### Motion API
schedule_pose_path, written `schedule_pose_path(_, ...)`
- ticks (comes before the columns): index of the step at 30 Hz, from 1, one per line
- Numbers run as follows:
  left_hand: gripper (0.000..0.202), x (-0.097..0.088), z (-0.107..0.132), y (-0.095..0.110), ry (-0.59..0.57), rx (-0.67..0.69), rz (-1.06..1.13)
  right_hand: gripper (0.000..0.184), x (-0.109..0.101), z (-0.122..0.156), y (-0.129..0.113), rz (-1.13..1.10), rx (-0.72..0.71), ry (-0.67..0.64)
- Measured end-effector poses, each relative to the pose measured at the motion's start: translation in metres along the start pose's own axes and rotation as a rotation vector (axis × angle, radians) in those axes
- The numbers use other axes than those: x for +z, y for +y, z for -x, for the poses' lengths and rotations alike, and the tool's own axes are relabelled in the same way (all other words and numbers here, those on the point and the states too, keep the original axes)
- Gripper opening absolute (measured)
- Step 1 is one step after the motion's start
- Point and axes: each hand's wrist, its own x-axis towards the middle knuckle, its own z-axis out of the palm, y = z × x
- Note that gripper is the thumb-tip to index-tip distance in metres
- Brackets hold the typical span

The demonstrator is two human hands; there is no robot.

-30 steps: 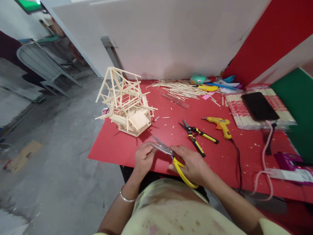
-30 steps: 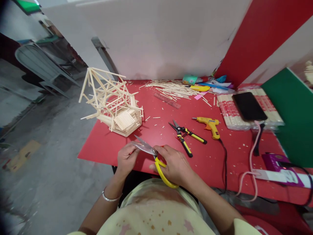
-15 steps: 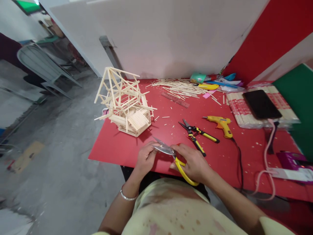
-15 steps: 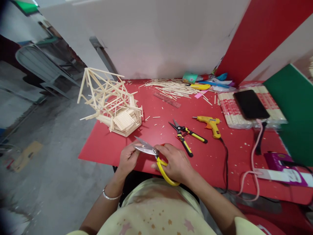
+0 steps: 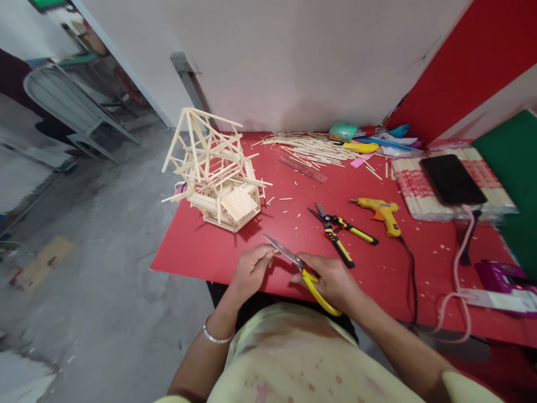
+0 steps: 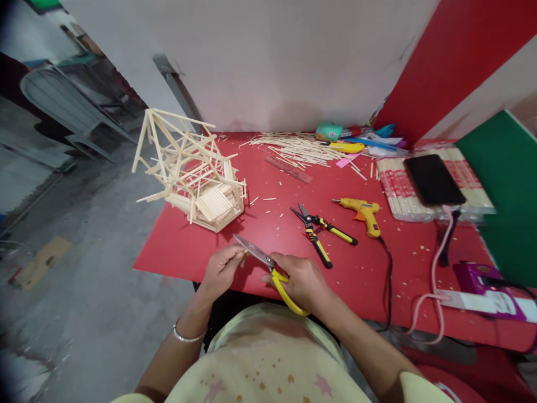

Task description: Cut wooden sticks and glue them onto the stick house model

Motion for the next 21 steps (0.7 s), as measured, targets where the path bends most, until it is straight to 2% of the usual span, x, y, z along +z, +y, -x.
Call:
schedule_pose_path(2,0.025,0.004,0.000,-0.002,0.052,-0.078,0.110,0.041,0.003,0.001,0.006,0.128,0.094,0.036)
schedule_pose_path(6,0.023,0.007,0.000,-0.003,0.192,-0.252,0.483,0.044,0.006,0.003,0.023,0.525,0.287,0.090)
schedule_pose_path(9,0.021,0.001,-0.001,-0.001,0.370,-0.276,0.616,0.045,0.005,0.007,0.029,0.653,0.261,0.114)
schedule_pose_path(11,0.021,-0.006,-0.002,0.003,0.508,-0.269,0.653,0.042,0.004,0.007,0.022,0.650,0.217,0.152)
schedule_pose_path(13,0.022,-0.012,-0.003,0.008,0.592,-0.287,0.703,0.038,0.004,0.002,0.006,0.523,0.155,0.219)
schedule_pose_path(15,0.024,-0.017,-0.005,0.013,0.611,-0.324,0.756,0.036,0.008,-0.009,-0.017,0.239,0.081,0.223)
schedule_pose_path(18,0.026,-0.021,-0.010,0.019,0.601,-0.356,0.797,0.036,0.019,-0.037,-0.052,-0.271,0.048,0.056)
schedule_pose_path(21,0.028,-0.025,-0.017,0.021,0.606,-0.350,0.802,0.035,0.028,-0.065,-0.074,-0.570,0.073,-0.014)
